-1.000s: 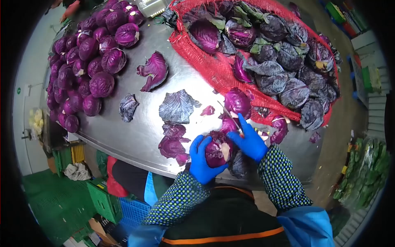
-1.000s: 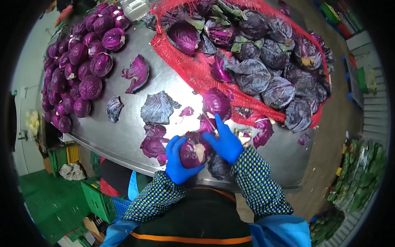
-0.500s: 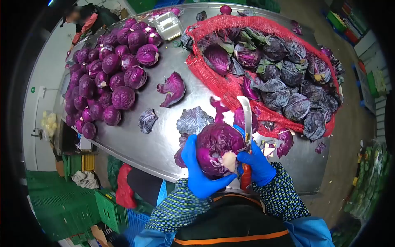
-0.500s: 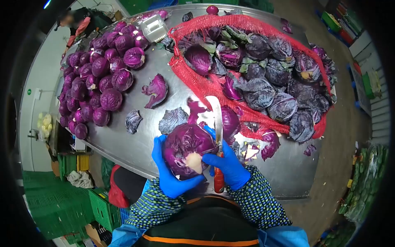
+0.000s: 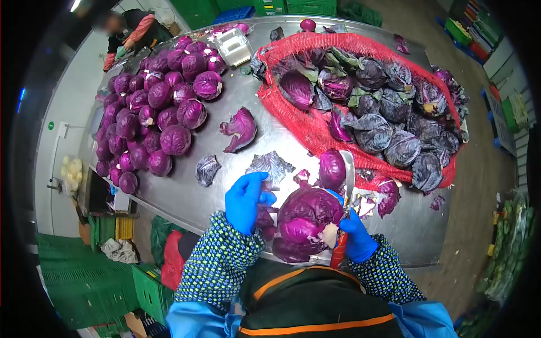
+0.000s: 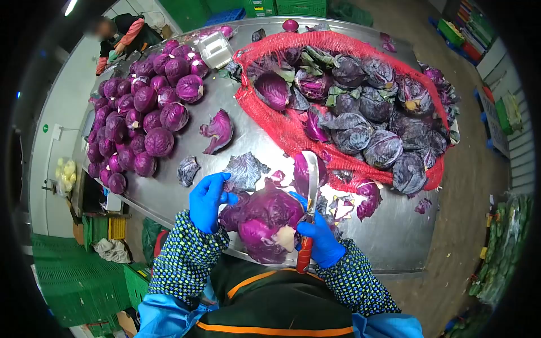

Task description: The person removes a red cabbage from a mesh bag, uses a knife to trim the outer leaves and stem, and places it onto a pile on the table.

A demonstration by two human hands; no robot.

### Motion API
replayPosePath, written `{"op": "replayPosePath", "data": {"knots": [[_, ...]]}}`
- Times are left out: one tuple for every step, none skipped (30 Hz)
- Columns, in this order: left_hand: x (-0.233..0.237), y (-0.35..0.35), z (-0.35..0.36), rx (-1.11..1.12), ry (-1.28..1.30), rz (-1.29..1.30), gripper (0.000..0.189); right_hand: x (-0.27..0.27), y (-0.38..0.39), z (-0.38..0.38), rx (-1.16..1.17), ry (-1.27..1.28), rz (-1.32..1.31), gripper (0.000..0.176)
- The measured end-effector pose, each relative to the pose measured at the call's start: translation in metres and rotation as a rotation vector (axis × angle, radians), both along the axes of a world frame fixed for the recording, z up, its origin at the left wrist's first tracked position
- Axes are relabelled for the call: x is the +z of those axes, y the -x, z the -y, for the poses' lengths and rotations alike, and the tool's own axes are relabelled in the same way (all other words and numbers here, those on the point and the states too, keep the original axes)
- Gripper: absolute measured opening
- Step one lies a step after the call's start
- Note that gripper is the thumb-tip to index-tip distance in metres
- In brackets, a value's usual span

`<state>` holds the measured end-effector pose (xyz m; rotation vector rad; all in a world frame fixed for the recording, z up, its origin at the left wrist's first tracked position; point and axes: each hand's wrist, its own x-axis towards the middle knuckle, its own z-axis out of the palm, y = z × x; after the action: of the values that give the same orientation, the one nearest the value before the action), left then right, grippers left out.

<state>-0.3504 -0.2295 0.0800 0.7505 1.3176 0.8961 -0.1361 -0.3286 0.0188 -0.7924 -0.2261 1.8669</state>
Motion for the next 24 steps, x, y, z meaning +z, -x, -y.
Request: {"op": "replayPosePath", "data": {"knots": [[0.001, 0.001, 0.005, -0.003, -0.006, -0.004, 0.027, 0.005, -0.001, -0.003, -0.003, -0.006, -0.004, 0.074], [0.000, 0.000, 0.014, -0.169, -0.428, -0.270, 0.034, 0.014, -0.006, -0.007, 0.037, -0.050, 0.114, 0.074], [0.001, -0.003, 0.021, -0.338, -0.842, -0.531, 0.042, 0.027, -0.009, -0.009, 0.077, -0.084, 0.231, 0.074], [0.030, -0.015, 0.028, -0.431, -0.766, -0.524, 0.051, 0.043, -0.010, -0.014, 0.117, -0.104, 0.336, 0.074], [0.032, -0.016, 0.024, -0.433, -0.759, -0.520, 0.051, 0.039, -0.012, -0.012, 0.118, -0.097, 0.336, 0.074], [0.035, -0.014, 0.016, -0.609, -0.822, -0.515, 0.051, 0.029, -0.015, -0.012, 0.168, -0.113, 0.273, 0.074], [0.040, -0.011, 0.008, -0.785, -0.890, -0.508, 0.052, 0.017, -0.020, -0.014, 0.217, -0.136, 0.211, 0.073], [0.046, -0.007, 0.004, -0.882, -0.755, -0.433, 0.044, -0.003, -0.025, -0.013, 0.278, -0.132, 0.111, 0.073], [0.048, -0.008, 0.005, -0.885, -0.757, -0.433, 0.044, 0.001, -0.021, -0.011, 0.274, -0.133, 0.111, 0.073], [0.049, -0.009, 0.006, -1.017, -0.992, -0.566, 0.038, 0.009, -0.015, -0.010, 0.255, -0.063, -0.026, 0.072], [0.050, -0.011, 0.008, -1.142, -1.230, -0.696, 0.033, 0.013, -0.012, -0.008, 0.234, 0.009, -0.163, 0.070], [0.053, -0.012, 0.018, -1.123, -1.287, -0.884, 0.022, 0.002, -0.013, 0.005, 0.211, 0.138, -0.224, 0.065], [0.040, -0.012, 0.025, -1.126, -1.285, -0.876, 0.022, -0.013, -0.014, 0.015, 0.206, 0.143, -0.222, 0.065], [0.019, -0.012, 0.030, -0.742, -0.925, -0.564, 0.021, -0.028, -0.015, 0.022, 0.176, 0.156, -0.281, 0.062], [0.007, -0.011, 0.032, -0.362, -0.556, -0.262, 0.019, -0.035, -0.015, 0.024, 0.148, 0.166, -0.342, 0.060], [0.007, -0.010, 0.024, -0.136, -0.327, -0.163, 0.017, -0.021, -0.013, 0.023, 0.041, 0.236, -0.296, 0.055], [-0.032, 0.001, 0.017, 0.018, -0.212, 0.100, 0.018, -0.022, -0.011, 0.022, 0.041, 0.233, -0.303, 0.055], [-0.041, 0.002, 0.019, 0.075, 0.015, 0.313, 0.024, -0.024, -0.010, 0.021, -0.036, 0.168, -0.259, 0.058], [-0.050, 0.003, 0.021, 0.132, 0.240, 0.528, 0.031, -0.026, -0.010, 0.016, -0.111, 0.098, -0.213, 0.060], [-0.083, 0.020, 0.034, 0.032, 0.275, 0.497, 0.046, -0.042, -0.019, 0.015, -0.044, -0.081, -0.010, 0.069], [-0.057, 0.007, 0.048, -0.038, 0.321, 0.703, 0.057, -0.001, -0.021, 0.004, -0.002, -0.217, 0.189, 0.073], [-0.040, -0.008, 0.063, -0.103, 0.367, 0.926, 0.061, 0.023, -0.025, 0.001, 0.055, -0.233, 0.313, 0.073], [-0.032, -0.020, 0.077, -0.152, 0.417, 1.153, 0.065, 0.034, -0.026, 0.003, 0.125, -0.238, 0.436, 0.073], [-0.030, -0.026, 0.084, -0.094, 0.420, 1.084, 0.067, 0.019, -0.023, 0.007, 0.116, -0.478, 0.694, 0.073]]}}
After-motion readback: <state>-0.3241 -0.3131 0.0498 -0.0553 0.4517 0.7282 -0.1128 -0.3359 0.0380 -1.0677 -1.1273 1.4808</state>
